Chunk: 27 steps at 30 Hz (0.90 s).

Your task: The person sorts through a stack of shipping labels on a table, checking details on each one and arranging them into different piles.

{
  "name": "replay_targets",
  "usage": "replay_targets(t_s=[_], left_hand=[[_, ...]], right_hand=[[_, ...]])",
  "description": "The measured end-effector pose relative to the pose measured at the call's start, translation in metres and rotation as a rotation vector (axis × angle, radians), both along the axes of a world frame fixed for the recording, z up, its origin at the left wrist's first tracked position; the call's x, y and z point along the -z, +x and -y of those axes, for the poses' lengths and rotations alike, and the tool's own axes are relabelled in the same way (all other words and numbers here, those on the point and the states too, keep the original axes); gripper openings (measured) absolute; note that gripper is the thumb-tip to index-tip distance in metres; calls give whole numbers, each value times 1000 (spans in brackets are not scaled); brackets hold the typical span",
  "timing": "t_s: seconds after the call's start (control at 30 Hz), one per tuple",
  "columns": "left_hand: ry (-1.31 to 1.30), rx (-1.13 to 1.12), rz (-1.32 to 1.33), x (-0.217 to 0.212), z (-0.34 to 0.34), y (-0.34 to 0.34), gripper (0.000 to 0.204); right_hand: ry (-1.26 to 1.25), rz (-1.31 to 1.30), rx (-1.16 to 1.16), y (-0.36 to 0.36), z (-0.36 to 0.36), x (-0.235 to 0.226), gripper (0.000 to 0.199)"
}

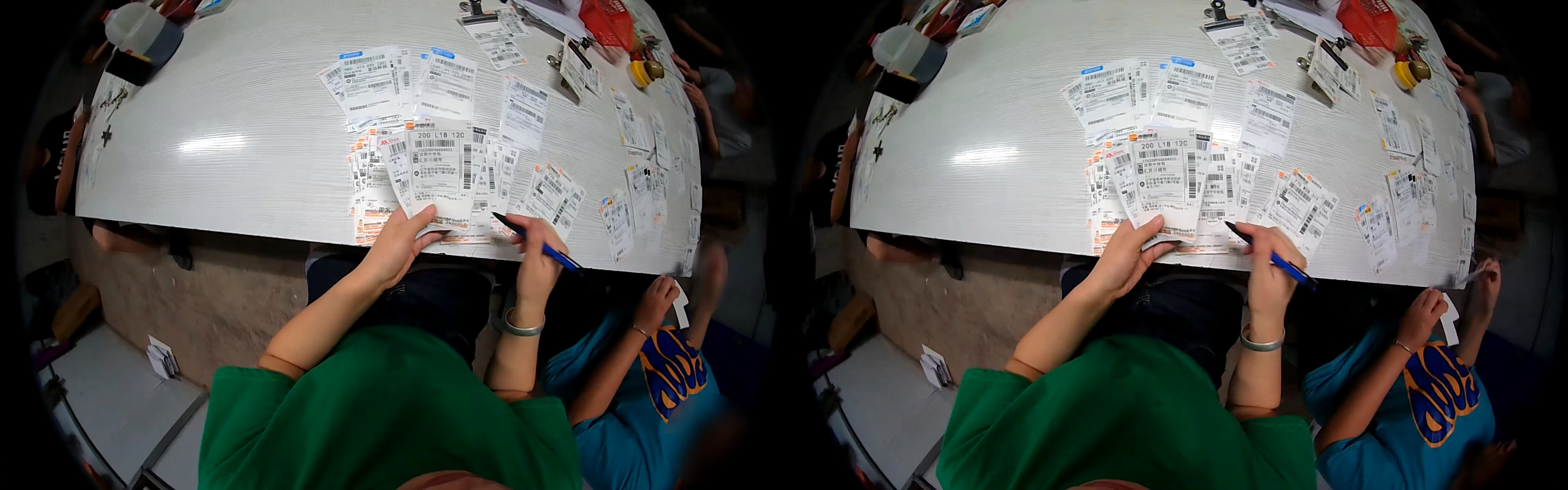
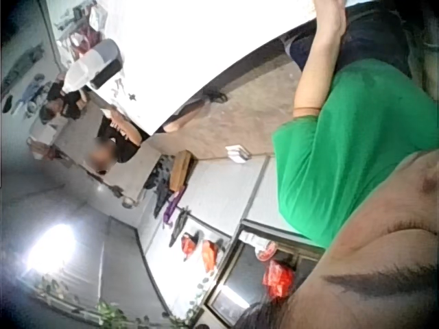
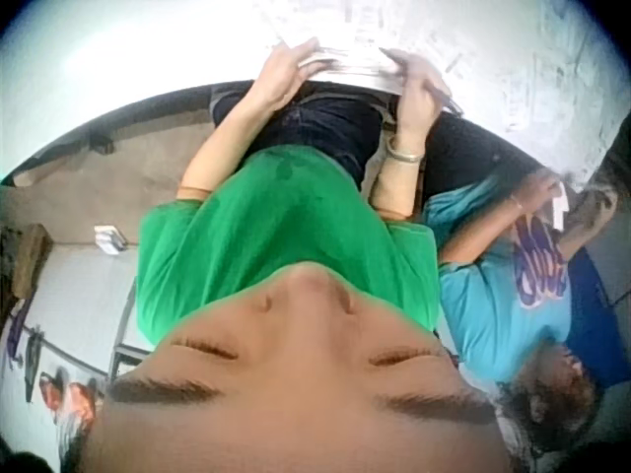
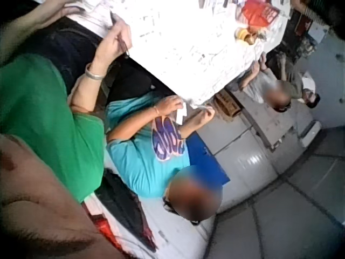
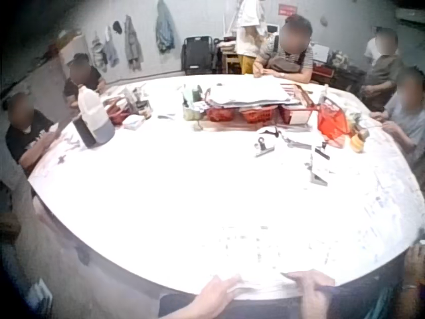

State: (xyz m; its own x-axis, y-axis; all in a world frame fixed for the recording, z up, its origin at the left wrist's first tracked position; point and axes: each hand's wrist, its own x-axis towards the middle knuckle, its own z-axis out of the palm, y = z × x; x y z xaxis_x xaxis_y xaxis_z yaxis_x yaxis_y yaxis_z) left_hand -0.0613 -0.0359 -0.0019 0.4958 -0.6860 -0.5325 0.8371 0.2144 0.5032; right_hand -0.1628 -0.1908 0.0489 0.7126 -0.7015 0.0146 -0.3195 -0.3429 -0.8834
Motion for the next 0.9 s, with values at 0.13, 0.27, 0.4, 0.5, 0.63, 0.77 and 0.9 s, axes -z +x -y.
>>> replay_targets(t_s=[0.13, 0.27, 0.4, 0.5, 0.63, 0.77, 0.9], left_hand=[[2, 80, 103, -19, -6, 0, 37], [37, 66, 191, -16, -10, -4, 35], [76, 25, 240, -13, -14, -6, 35], [90, -1, 260, -13, -15, -6, 34], [110, 18, 293, -15, -16, -2, 32], [113, 48, 321, -13, -16, -4, 32], [83, 39, 308, -12, -16, -6, 32]], right_hand=[[32, 138, -78, 4, -5, -2, 17], [236, -9, -58, 14, -23, 3, 13], [215, -135, -94, 14, -31, 11, 12], [136, -37, -96, 17, -32, 10, 11], [-28, 172, -76, 13, -17, 0, 31], [2, 223, -193, 6, -29, -13, 15], [-190, 183, -236, 19, -36, -12, 10]])
